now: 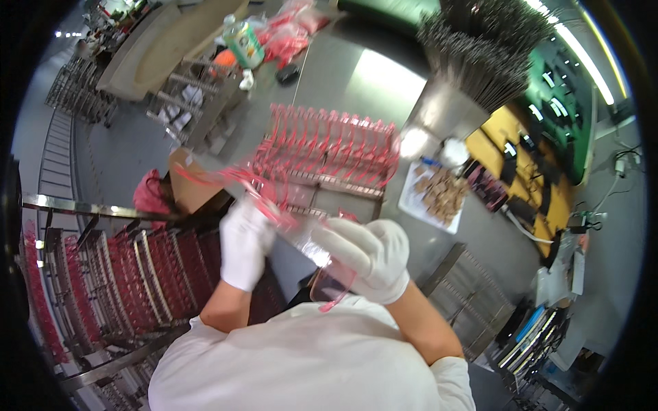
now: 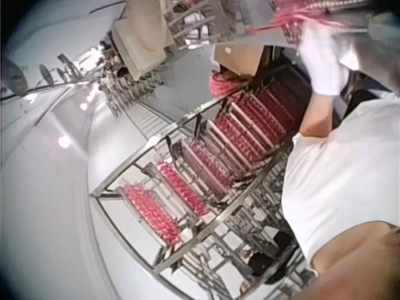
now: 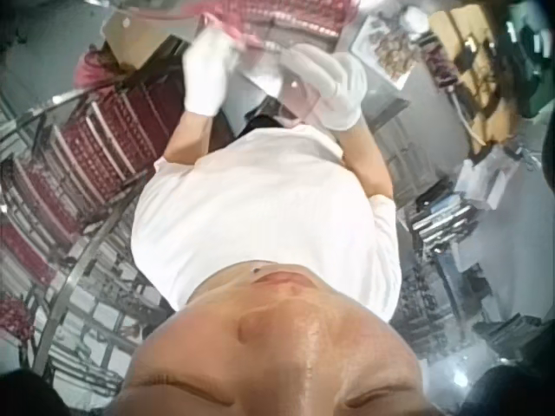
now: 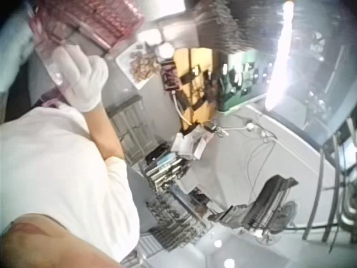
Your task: The person repeatedly picks up black plastic parts and metal rods, then inserts the rods into the parts and places them into a metal rack. The person also handles red plastic clips and a metal frame, moving them around the workbench.
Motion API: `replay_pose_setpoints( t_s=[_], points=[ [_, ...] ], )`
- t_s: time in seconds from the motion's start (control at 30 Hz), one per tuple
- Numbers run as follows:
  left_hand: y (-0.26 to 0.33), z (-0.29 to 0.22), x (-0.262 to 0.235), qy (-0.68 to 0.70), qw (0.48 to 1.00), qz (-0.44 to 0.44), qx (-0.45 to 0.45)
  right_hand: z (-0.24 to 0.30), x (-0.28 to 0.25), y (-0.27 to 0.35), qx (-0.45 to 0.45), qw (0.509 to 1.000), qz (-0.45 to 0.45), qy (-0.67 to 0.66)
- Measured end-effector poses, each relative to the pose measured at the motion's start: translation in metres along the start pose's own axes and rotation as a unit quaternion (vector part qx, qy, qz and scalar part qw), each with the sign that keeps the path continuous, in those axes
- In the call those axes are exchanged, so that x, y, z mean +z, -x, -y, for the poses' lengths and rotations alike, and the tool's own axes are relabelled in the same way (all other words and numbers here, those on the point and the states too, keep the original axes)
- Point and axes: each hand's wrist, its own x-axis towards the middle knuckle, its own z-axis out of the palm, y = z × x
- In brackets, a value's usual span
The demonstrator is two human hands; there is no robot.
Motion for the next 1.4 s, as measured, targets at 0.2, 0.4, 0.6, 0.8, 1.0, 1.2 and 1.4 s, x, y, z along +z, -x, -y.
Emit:
replay_pose_setpoints(
  t_s=[0.2,0.4,0.6,0.8,1.0,1.2,1.4],
  points=[
    [-0.009,0.003,-0.074,0.038,0.995,-0.089,-0.004,-0.044,0.086,0.046,0.475,0.781,0.082,-0.397],
    [-0.007,0.013,-0.084,0.059,0.993,-0.1,-0.006,-0.06,0.132,0.025,0.512,0.774,0.127,-0.35],
    [0.0,0.015,-0.086,0.026,0.994,-0.104,-0.02,-0.058,0.157,-0.009,0.569,0.713,0.198,-0.358],
    [-0.003,0.007,-0.075,0.04,0.995,-0.041,-0.077,-0.06,0.16,-0.031,0.565,0.713,0.258,-0.325],
    [-0.004,-0.002,-0.071,0.028,0.995,0.004,-0.092,-0.073,0.136,-0.024,0.579,0.698,0.316,-0.278],
    [-0.018,0.024,-0.082,-0.062,0.953,0.274,0.116,-0.041,0.052,-0.033,0.477,0.688,0.247,-0.488],
    [-0.025,-0.005,-0.036,0.082,0.992,0.06,-0.074,-0.015,0.035,-0.033,-0.017,0.997,0.065,0.023]
  ],
)
